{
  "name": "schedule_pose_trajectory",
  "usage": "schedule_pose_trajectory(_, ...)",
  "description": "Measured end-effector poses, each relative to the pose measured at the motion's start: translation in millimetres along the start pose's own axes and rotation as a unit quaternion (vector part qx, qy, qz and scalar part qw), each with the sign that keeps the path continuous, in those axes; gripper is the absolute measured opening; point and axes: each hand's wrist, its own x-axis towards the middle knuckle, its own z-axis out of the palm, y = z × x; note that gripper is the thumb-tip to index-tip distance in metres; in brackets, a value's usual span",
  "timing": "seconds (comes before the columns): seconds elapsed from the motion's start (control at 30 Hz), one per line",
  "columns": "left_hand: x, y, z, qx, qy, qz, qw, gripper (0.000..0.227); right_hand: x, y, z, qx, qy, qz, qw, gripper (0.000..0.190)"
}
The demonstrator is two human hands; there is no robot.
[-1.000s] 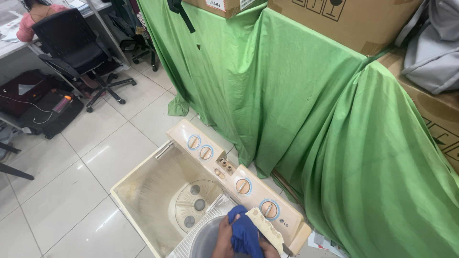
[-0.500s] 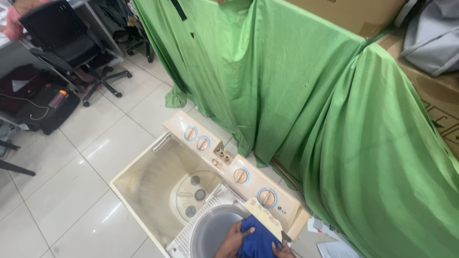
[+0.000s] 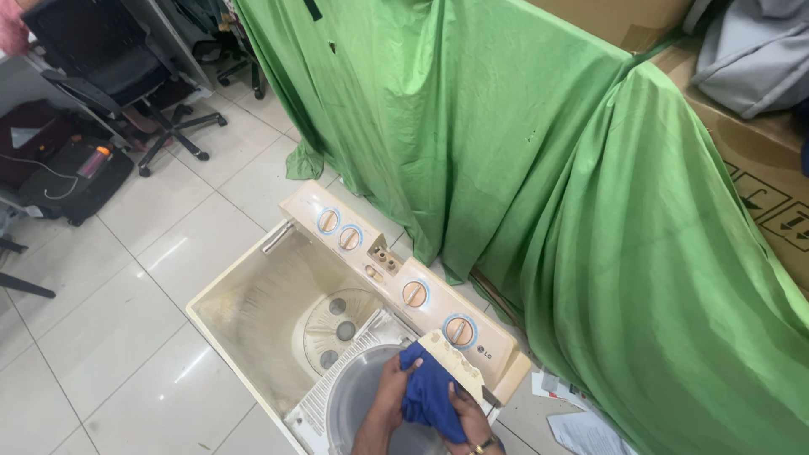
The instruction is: The person wipes the control panel and lid of a twin-tub washing machine with a blue cloth, then opens the spin tub and wipes the interior drum and rim. The person continues wiping the inside of the spin tub throughout the clip.
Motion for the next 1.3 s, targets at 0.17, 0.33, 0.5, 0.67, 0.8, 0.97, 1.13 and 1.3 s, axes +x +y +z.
schedule_pose_trajectory(0.17, -12.4, -20.6, 7.1, 0.084, -0.008, 0.001, 0.996, 0.031, -17.3, -16.3, -17.3, -0.112, 0.000, -0.027, 0.993, 0.049)
schedule_pose_trajectory(0.33, -29.6, -16.0, 23.1, 0.067, 0.002, -0.011, 0.998, 0.031, -25.3, -36.0, -25.1, -0.098, 0.047, -0.023, 0.994, 0.049)
schedule_pose_trajectory(0.5, -31.6, -7.6, 23.5, 0.016, 0.027, -0.036, 0.999, 0.029, -37.4, -37.6, -15.7, 0.024, -0.002, -0.001, 1.000, 0.057)
schedule_pose_trajectory(0.67, -15.3, -12.4, 23.0, -0.009, 0.034, -0.047, 0.998, 0.024, -35.5, -35.0, -9.9, 0.067, 0.025, 0.010, 0.997, 0.053)
schedule_pose_trajectory(0.8, 0.2, -23.7, 16.8, -0.010, 0.029, -0.043, 0.999, 0.023, -19.6, -25.2, -13.0, 0.110, 0.056, 0.001, 0.992, 0.047)
schedule_pose_trajectory(0.97, 11.4, -32.3, 11.9, 0.012, 0.046, -0.050, 0.998, 0.022, -17.6, -14.2, -15.4, 0.081, 0.071, -0.047, 0.993, 0.049)
schedule_pose_trajectory(1.13, -13.2, -20.5, 19.5, 0.040, 0.033, -0.035, 0.998, 0.023, -24.5, -17.9, -28.7, 0.117, 0.055, -0.015, 0.991, 0.045)
schedule_pose_trajectory(1.3, -35.6, 1.0, 26.8, 0.061, 0.017, -0.037, 0.997, 0.026, -34.7, -27.8, -36.3, 0.095, 0.038, 0.003, 0.995, 0.042)
